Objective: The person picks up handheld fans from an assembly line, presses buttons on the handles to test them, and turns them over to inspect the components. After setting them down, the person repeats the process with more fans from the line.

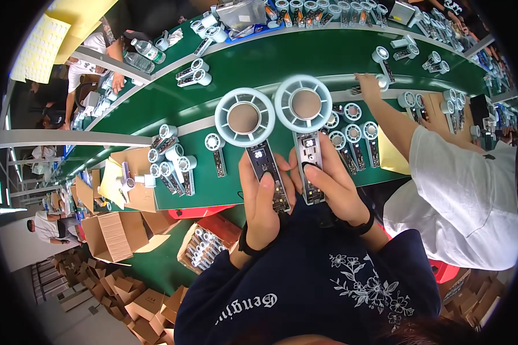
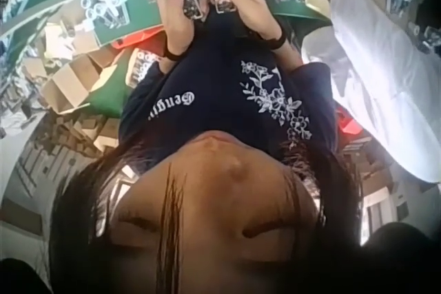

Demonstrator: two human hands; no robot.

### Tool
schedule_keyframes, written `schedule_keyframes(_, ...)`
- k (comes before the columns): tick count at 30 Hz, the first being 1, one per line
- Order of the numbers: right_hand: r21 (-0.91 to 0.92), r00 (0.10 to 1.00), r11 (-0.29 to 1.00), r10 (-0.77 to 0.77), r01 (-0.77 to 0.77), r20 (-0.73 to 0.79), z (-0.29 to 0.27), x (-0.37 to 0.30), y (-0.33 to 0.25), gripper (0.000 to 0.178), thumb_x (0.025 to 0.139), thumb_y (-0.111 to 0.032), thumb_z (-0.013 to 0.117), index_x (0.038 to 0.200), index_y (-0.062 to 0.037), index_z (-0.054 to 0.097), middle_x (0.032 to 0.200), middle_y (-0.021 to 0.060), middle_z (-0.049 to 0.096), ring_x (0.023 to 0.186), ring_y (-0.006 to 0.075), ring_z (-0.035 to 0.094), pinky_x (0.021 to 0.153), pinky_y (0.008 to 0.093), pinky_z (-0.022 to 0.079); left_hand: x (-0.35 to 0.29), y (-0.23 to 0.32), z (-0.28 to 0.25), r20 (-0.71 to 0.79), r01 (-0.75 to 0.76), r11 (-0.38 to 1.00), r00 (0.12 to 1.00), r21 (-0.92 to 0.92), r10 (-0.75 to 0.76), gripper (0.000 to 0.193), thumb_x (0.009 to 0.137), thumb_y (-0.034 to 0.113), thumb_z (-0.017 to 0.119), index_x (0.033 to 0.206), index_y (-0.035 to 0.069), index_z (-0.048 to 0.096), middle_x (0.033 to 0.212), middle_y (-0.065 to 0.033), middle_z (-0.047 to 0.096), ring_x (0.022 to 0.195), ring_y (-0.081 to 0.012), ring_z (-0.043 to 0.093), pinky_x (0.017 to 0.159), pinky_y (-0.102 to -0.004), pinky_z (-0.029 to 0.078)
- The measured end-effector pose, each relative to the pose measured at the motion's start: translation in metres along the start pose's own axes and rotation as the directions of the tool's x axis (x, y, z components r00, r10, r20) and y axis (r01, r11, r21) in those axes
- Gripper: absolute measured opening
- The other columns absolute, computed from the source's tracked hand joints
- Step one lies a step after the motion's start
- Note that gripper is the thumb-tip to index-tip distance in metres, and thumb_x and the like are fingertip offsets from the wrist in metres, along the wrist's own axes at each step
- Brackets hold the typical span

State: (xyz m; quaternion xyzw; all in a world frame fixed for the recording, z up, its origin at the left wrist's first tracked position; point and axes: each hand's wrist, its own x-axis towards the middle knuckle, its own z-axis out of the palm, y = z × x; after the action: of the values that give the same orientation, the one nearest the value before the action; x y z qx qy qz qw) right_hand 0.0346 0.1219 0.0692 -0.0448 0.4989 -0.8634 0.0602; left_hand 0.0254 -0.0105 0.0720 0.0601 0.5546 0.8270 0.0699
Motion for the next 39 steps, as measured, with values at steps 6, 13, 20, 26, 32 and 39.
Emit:
schedule_keyframes(6,-0.023,1.000,1.000,-0.020,0.020,-0.003,0.0017,-0.0015,0.0022,0.052,0.090,-0.012,0.042,0.135,-0.0001,0.020,0.102,0.0097,0.047,0.075,0.0124,0.046,0.070,0.0247,0.040,-0.0017,-0.0038,-0.0074,0.038,-0.009,0.999,0.999,-0.040,0.011,0.054,0.093,0.030,0.040,0.133,-0.001,0.020,0.099,-0.0131,0.050,0.054,-0.0115,0.049,0.047,-0.0216,0.038)
schedule_keyframes(13,-0.005,1.000,1.000,-0.019,0.019,0.001,0.0010,0.0013,-0.0017,0.053,0.089,-0.011,0.043,0.135,0.0002,0.020,0.103,0.0099,0.047,0.075,0.0125,0.047,0.070,0.0251,0.040,0.0023,-0.0017,-0.0073,0.036,0.001,1.000,0.999,-0.005,0.000,0.056,0.092,0.031,0.041,0.133,-0.001,0.021,0.098,-0.0129,0.050,0.054,-0.0119,0.048,0.048,-0.0221,0.038)
schedule_keyframes(20,-0.015,1.000,1.000,-0.021,0.021,-0.009,-0.0010,0.0038,0.0001,0.052,0.090,-0.012,0.043,0.135,0.0004,0.021,0.102,0.0099,0.047,0.075,0.0126,0.047,0.069,0.0250,0.040,0.0033,-0.0017,-0.0057,0.035,0.012,1.000,0.999,-0.026,-0.011,0.055,0.093,0.029,0.040,0.134,-0.002,0.019,0.099,-0.0134,0.050,0.056,-0.0123,0.049,0.048,-0.0224,0.038)
schedule_keyframes(26,0.024,1.000,1.000,-0.014,0.014,0.011,-0.0042,0.0002,-0.0022,0.052,0.090,-0.013,0.043,0.136,0.0007,0.021,0.102,0.0100,0.047,0.074,0.0123,0.047,0.069,0.0246,0.040,0.0021,0.0023,-0.0069,0.088,0.030,0.999,0.996,0.016,-0.032,0.055,0.093,0.027,0.040,0.135,-0.001,0.017,0.100,-0.0136,0.049,0.058,-0.0129,0.050,0.049,-0.0222,0.039)
schedule_keyframes(32,-0.030,1.000,0.999,-0.024,0.024,0.005,-0.0037,-0.0006,0.0025,0.052,0.090,-0.014,0.041,0.136,0.0004,0.021,0.103,0.0104,0.048,0.075,0.0123,0.047,0.069,0.0248,0.040,0.0020,-0.0002,-0.0090,0.087,0.086,0.995,0.993,-0.047,-0.082,0.056,0.093,0.028,0.040,0.135,0.000,0.017,0.099,-0.0138,0.049,0.059,-0.0131,0.051,0.049,-0.0215,0.040)
schedule_keyframes(39,-0.041,1.000,0.999,-0.022,0.021,-0.012,-0.0029,-0.0014,0.0021,0.051,0.090,-0.013,0.041,0.135,0.0004,0.023,0.103,0.0102,0.048,0.075,0.0124,0.047,0.069,0.0247,0.040,0.0020,-0.0022,-0.0097,0.092,0.075,0.995,0.993,-0.069,-0.069,0.056,0.093,0.028,0.041,0.134,0.000,0.018,0.099,-0.0136,0.049,0.058,-0.0129,0.051,0.048,-0.0218,0.040)
